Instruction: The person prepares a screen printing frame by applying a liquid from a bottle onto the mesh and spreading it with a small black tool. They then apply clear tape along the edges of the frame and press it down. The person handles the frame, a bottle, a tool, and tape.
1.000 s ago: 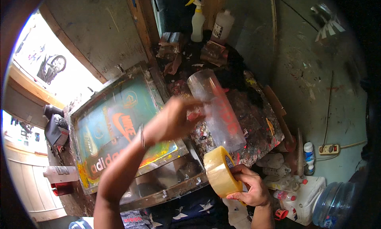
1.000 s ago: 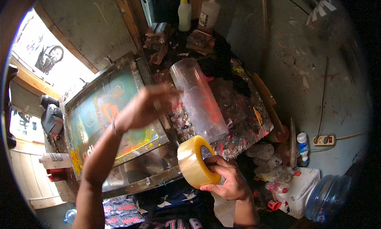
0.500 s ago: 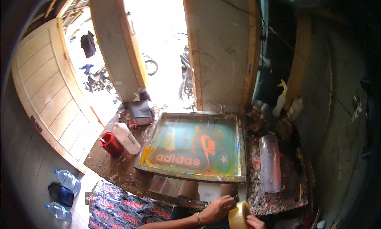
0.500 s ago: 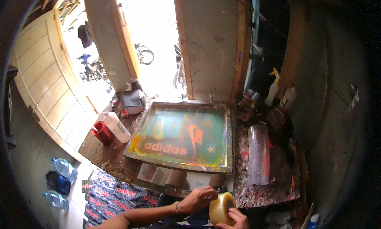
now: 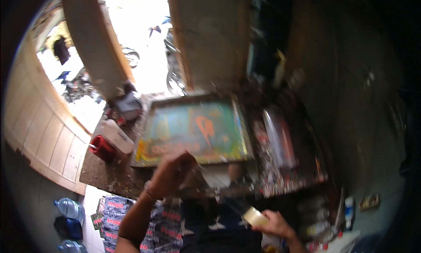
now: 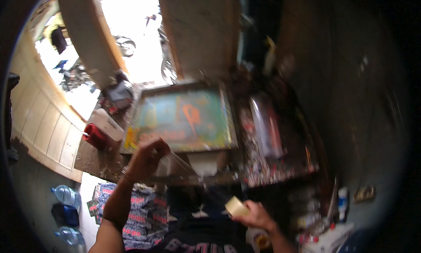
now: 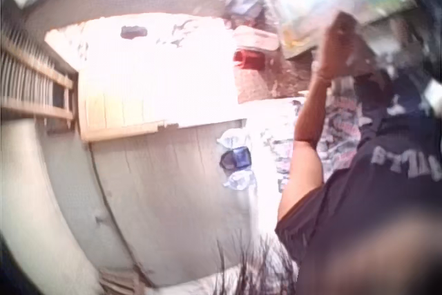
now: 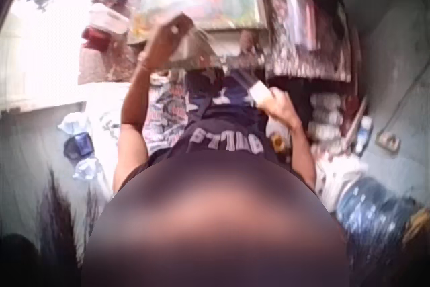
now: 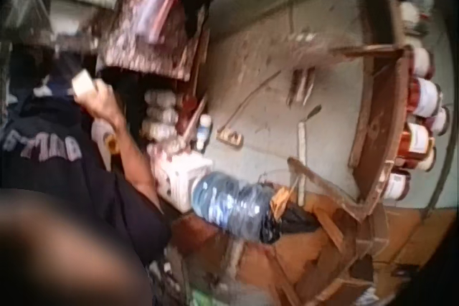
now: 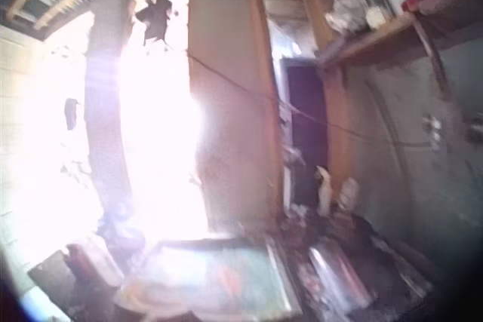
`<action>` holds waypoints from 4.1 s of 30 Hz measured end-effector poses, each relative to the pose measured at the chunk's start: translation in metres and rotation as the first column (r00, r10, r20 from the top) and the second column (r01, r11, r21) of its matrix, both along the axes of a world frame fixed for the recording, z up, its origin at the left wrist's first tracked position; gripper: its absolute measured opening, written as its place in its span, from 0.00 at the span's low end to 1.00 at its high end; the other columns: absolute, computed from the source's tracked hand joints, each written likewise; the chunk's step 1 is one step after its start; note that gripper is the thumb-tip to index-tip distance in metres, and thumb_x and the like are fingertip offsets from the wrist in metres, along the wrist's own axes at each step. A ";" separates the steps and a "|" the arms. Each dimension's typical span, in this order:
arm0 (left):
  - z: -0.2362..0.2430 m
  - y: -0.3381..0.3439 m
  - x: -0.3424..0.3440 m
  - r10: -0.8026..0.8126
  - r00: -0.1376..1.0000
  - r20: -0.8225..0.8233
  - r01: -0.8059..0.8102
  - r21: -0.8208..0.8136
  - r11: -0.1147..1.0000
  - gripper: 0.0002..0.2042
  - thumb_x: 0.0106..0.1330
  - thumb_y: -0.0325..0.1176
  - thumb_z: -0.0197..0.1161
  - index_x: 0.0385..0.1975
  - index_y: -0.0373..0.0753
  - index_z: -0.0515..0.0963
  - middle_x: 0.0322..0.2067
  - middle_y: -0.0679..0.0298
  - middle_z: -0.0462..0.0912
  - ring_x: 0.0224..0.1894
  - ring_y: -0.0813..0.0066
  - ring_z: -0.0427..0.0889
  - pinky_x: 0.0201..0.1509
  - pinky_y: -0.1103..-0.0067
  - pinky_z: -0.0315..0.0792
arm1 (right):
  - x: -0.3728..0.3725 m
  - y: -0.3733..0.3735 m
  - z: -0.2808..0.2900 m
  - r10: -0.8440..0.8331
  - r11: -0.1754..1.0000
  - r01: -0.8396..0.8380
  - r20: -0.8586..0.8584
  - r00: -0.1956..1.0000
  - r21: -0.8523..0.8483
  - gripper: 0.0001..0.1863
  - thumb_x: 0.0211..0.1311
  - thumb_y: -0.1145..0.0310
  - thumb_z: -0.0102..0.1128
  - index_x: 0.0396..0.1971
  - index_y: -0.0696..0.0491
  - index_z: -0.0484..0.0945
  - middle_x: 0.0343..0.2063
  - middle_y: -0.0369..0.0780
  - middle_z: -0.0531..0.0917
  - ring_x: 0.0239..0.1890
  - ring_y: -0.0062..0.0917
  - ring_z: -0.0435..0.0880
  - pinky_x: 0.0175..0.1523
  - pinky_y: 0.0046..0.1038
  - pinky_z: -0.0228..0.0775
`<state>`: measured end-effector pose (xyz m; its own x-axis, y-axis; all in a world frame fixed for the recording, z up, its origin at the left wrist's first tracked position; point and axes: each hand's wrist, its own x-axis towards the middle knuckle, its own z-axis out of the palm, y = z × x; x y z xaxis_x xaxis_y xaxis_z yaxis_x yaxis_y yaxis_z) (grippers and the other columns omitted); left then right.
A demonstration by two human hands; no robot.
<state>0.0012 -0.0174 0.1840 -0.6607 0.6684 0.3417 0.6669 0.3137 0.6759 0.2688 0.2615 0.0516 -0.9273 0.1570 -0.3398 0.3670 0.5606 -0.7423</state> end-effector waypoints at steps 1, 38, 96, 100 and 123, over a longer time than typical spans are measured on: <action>-0.002 0.000 -0.002 -0.059 0.998 0.018 0.059 0.008 0.998 0.07 0.59 0.17 0.58 0.35 0.34 0.75 0.29 0.58 0.78 0.30 0.69 0.78 0.37 0.76 0.73 | 0.000 0.000 -0.001 0.007 0.997 -0.001 0.074 0.997 -0.082 0.37 0.41 0.41 0.79 0.39 0.58 0.80 0.31 0.48 0.87 0.35 0.38 0.88 0.42 0.35 0.79; 0.041 -0.197 0.021 0.420 0.906 -0.055 -0.157 0.877 0.454 0.13 0.59 0.29 0.70 0.27 0.39 0.68 0.28 0.67 0.64 0.34 0.77 0.65 0.41 0.77 0.63 | -0.081 0.010 0.247 0.609 0.787 -0.458 -0.401 0.684 0.414 0.11 0.52 0.63 0.70 0.26 0.55 0.83 0.14 0.37 0.76 0.15 0.20 0.77 0.20 0.23 0.69; -0.097 0.062 -0.327 -0.021 0.915 0.403 -0.052 0.170 0.984 0.09 0.72 0.29 0.58 0.48 0.35 0.78 0.38 0.64 0.80 0.40 0.80 0.78 0.46 0.81 0.73 | -0.208 -0.096 -0.014 -0.477 -0.296 0.122 0.258 0.840 -0.947 0.32 0.67 0.70 0.61 0.70 0.44 0.63 0.39 0.40 0.76 0.37 0.21 0.72 0.48 0.26 0.65; -0.158 0.132 -0.337 0.010 0.923 0.385 0.013 -0.057 0.998 0.04 0.68 0.27 0.63 0.37 0.35 0.78 0.31 0.69 0.81 0.37 0.84 0.78 0.44 0.81 0.73 | -0.202 -0.111 -0.037 -0.281 -0.496 0.123 0.293 0.914 -0.860 0.51 0.66 0.66 0.64 0.77 0.35 0.36 0.42 0.43 0.77 0.37 0.22 0.73 0.48 0.26 0.66; -0.222 0.154 -0.300 0.249 0.921 -0.301 -0.318 -0.208 0.925 0.51 0.50 0.50 0.78 0.72 0.41 0.54 0.67 0.52 0.60 0.67 0.50 0.59 0.69 0.59 0.56 | -0.213 -0.129 -0.043 -0.243 -0.364 0.151 0.250 0.937 -0.919 0.62 0.62 0.53 0.68 0.73 0.28 0.18 0.44 0.48 0.78 0.36 0.25 0.74 0.46 0.30 0.68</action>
<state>-0.2983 0.1361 -0.0378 -0.7436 0.5520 0.3774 0.6671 0.6505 0.3631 0.0561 0.1329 0.0088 -0.9522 -0.1374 -0.2728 0.1951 -0.9608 -0.1970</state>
